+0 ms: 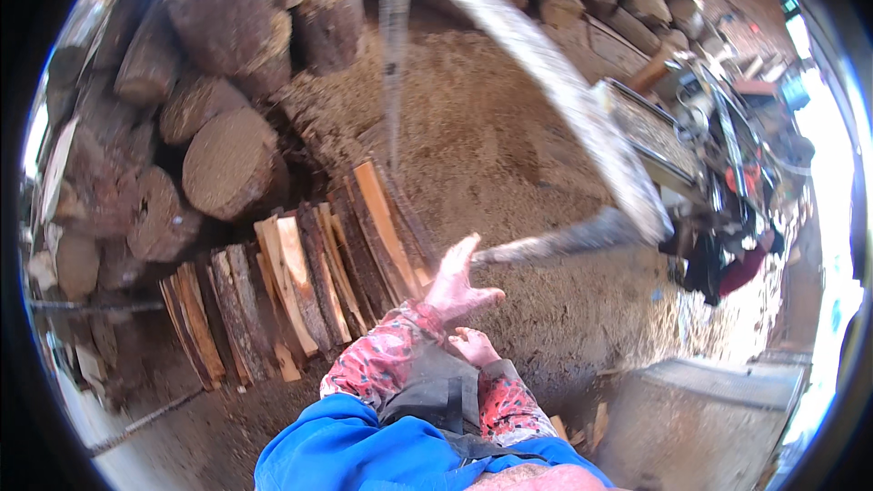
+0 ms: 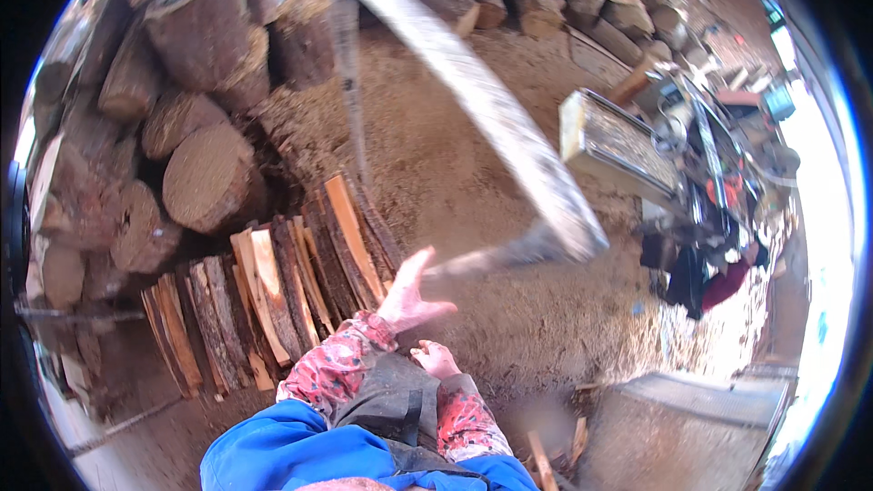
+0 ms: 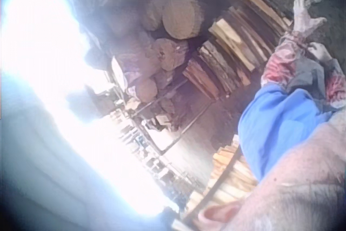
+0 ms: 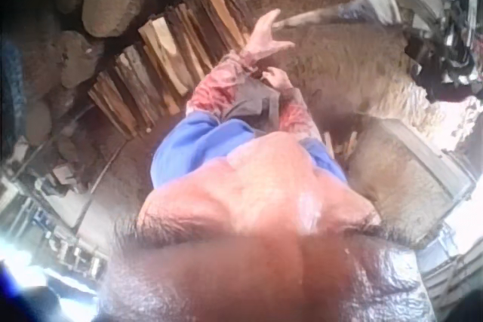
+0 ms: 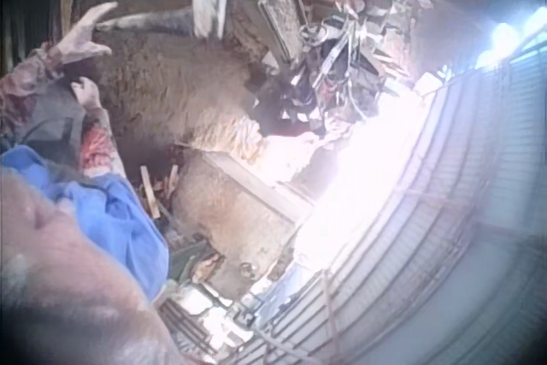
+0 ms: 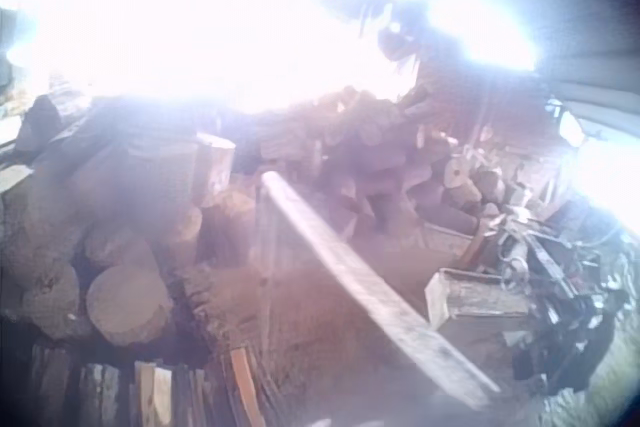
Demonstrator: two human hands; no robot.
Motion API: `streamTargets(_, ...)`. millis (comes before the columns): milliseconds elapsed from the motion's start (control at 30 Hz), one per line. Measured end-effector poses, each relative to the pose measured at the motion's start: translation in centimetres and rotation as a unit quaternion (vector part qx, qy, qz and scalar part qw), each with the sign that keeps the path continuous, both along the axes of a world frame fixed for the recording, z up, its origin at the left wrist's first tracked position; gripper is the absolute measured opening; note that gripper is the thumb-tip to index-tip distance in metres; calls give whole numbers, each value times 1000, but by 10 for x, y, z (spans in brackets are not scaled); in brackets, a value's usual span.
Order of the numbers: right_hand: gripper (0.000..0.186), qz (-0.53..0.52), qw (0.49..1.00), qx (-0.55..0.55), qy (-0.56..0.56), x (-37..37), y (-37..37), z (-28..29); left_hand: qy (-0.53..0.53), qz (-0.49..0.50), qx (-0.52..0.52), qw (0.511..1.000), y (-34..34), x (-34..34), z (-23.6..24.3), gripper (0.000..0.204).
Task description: The person feeds logs into a bandsaw mill and removes split planks as they emerge. The person stacks the planks on a nearby pile while a coworker assists by clearing the output area.
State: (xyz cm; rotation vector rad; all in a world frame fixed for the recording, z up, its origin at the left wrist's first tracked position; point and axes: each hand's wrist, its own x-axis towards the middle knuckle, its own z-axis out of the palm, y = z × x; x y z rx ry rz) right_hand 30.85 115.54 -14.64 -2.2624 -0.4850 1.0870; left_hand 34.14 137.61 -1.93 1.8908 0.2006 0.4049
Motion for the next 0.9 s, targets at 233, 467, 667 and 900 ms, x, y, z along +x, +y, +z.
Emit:
streamTargets(233,59,-156,988,-11,-10,-23,-151,-10,-14,132,-229,964,-71,63,19,48)
streamTargets(467,56,-382,921,-71,20,-111,-348,-55,4,203,-71,977,-34,89,-56,14)
streamTargets(667,55,-482,873,-69,13,-150,-406,-31,-11,194,-115,974,-4,88,-58,10)
streamTargets(900,54,-587,810,5,1,-174,-400,-28,160,318,-36,934,-6,103,-43,29)
